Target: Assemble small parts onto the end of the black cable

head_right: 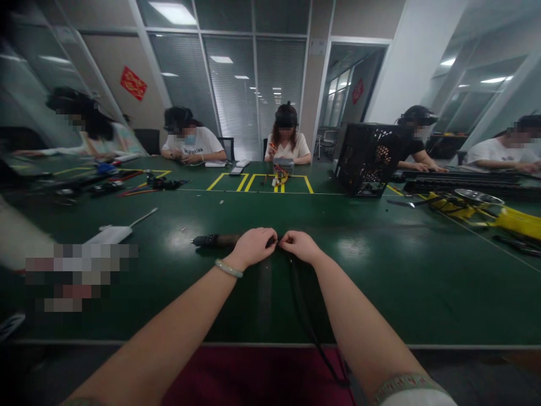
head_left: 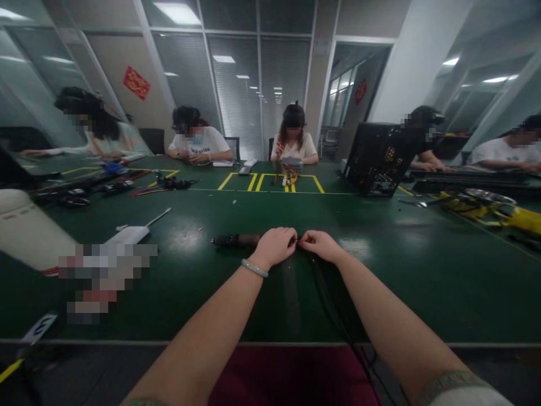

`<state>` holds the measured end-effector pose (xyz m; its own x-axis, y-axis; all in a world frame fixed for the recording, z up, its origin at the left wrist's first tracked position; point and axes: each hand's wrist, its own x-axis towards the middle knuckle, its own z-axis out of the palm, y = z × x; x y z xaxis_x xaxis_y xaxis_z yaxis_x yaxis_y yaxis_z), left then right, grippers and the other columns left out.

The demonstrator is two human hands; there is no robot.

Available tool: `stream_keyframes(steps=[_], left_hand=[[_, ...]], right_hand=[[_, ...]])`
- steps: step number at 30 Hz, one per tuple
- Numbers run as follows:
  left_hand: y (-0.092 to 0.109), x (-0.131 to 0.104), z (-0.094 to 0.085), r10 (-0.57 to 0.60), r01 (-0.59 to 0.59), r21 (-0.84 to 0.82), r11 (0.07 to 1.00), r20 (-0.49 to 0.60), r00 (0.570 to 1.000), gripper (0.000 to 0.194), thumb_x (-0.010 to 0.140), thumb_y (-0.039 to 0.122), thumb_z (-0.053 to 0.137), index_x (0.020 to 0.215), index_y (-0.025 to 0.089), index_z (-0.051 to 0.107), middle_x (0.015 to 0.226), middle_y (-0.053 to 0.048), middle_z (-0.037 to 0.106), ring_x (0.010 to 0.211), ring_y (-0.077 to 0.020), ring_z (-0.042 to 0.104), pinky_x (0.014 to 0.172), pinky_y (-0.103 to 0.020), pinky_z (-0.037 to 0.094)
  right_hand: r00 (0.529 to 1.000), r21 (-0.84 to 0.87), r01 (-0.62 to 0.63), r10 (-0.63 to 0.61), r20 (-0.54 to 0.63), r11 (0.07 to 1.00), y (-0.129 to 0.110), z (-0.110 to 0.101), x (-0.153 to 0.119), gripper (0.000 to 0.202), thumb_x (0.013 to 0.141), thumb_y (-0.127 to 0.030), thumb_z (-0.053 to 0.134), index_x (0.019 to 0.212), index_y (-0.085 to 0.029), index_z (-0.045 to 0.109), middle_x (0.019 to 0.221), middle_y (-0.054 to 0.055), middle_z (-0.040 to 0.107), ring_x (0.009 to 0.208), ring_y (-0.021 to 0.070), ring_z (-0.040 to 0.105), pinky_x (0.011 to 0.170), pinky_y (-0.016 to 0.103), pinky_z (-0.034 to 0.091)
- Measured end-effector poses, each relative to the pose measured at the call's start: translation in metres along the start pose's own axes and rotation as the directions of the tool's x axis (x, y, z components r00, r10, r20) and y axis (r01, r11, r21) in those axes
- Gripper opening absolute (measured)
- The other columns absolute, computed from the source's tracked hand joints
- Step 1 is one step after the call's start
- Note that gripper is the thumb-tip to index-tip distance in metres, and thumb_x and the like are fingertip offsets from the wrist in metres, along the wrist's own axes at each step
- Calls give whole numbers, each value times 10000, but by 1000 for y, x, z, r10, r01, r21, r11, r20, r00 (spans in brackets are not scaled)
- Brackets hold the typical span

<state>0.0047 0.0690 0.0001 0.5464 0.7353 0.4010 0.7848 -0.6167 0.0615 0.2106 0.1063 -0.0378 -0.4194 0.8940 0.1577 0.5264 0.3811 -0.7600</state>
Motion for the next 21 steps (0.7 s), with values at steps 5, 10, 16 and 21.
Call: stream_keyframes(steps=[5, 10, 16, 21], left_hand=[[-1, 0, 1, -2, 2, 10, 1000, -8, 1000, 94, 870, 257, 578, 948, 206, 586, 922, -29, 653, 901, -200, 617, 815, -323, 466], [-2, 0, 3, 7, -7, 4, 1000, -1, 1000, 98, 879, 247, 567, 966, 206, 581, 935, -27, 650, 903, -195, 614, 810, -318, 460], [-7, 1, 4, 27, -26, -26, 999, 29, 999, 98, 900, 244, 541, 982, 206, 580, 958, -27, 648, 911, -194, 611, 823, -325, 459], [-9, 1, 1, 37, -32, -65, 997, 75, 996, 138, 901, 255, 554, 1026, 207, 587, 1005, -35, 650, 936, -196, 615, 846, -334, 466]], right_hand=[[1000, 2, -4, 4, 24, 1000, -1, -2, -2, 240, 801, -416, 636, 827, -178, 661, 732, -3, 661, 619, 132, 568, 564, 227, 407], [999, -4, -12, 12, 43, 1000, -3, -4, -1, 265, 803, -436, 637, 831, -174, 664, 731, 0, 654, 627, 135, 566, 553, 227, 396], [997, 17, -9, 7, 77, 1000, -5, -7, 2, 213, 797, -386, 644, 830, -177, 662, 730, 0, 658, 635, 136, 572, 575, 231, 407], [996, 20, -37, 35, 88, 999, -8, -8, 1, 211, 792, -382, 639, 816, -175, 666, 736, 12, 663, 635, 142, 577, 571, 237, 410]])
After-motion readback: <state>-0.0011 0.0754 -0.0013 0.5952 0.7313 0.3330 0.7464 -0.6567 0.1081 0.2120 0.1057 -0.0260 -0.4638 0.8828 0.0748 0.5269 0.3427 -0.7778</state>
